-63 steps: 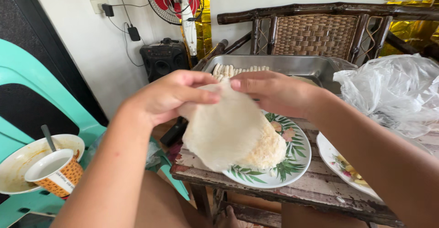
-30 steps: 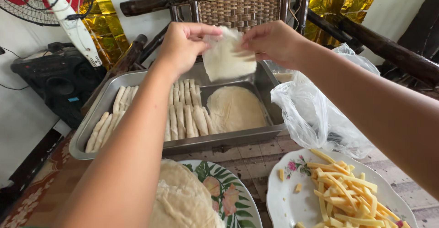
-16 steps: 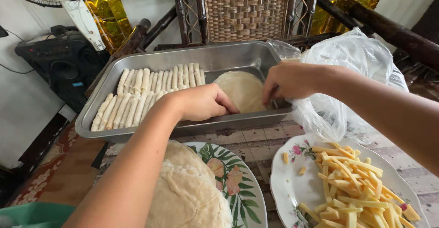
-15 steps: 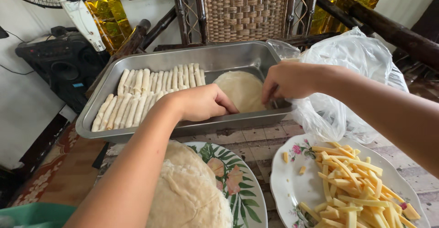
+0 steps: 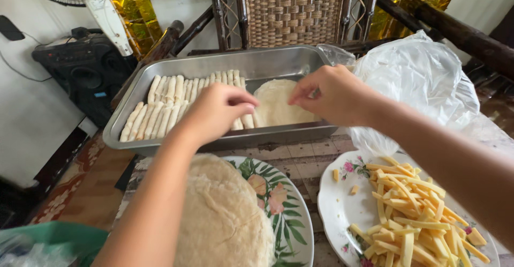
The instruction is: The person repeatedly tears thin sheets of dough into smaller pieces and places them into a metal tray. A plate of sliced potatoes is also visible on the table.
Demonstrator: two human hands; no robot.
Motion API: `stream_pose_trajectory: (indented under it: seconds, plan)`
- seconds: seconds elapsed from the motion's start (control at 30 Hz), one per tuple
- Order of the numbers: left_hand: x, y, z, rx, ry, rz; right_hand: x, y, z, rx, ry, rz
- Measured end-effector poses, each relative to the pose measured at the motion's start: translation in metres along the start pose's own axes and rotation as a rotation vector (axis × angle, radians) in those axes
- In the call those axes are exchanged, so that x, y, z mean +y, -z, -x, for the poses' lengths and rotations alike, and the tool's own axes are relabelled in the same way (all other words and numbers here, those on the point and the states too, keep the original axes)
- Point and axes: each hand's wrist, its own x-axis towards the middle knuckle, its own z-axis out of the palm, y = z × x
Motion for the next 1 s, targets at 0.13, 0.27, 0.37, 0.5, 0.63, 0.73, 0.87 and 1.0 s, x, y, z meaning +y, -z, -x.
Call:
stream_pose_trajectory:
  seconds: [0.13,0.27,0.37,0.5,0.63,0.73,0.87,1.0]
  plan:
    - [0.011,0.014,0.091,0.340,0.328,0.047,-0.056,-0.025,0.045,0.073,0.027,-0.322]
    - [0.025,-0.015,0.166,0.415,0.237,-0.176,-0.103,-0.060,0.069,-0.206,-0.220,-0.508]
    - [0.039,-0.024,0.187,0.302,0.117,-0.306,-0.118,-0.084,0.083,-0.151,-0.199,-0.600]
    - [0.056,-0.037,0.206,0.221,0.098,-0.313,-0.112,-0.108,0.100,-0.053,-0.288,-0.766]
    - [0.053,-0.046,0.213,0.242,0.130,-0.339,-0.094,-0.121,0.119,-0.028,-0.388,-0.912]
    - [0.048,-0.052,0.215,0.263,0.142,-0.359,-0.086,-0.121,0.129,-0.069,-0.442,-1.037]
    - [0.055,-0.062,0.219,0.302,0.138,-0.378,-0.079,-0.117,0.136,-0.092,-0.502,-1.297]
    - [0.076,-0.077,0.226,0.361,0.123,-0.314,-0.067,-0.114,0.136,-0.176,-0.512,-1.383]
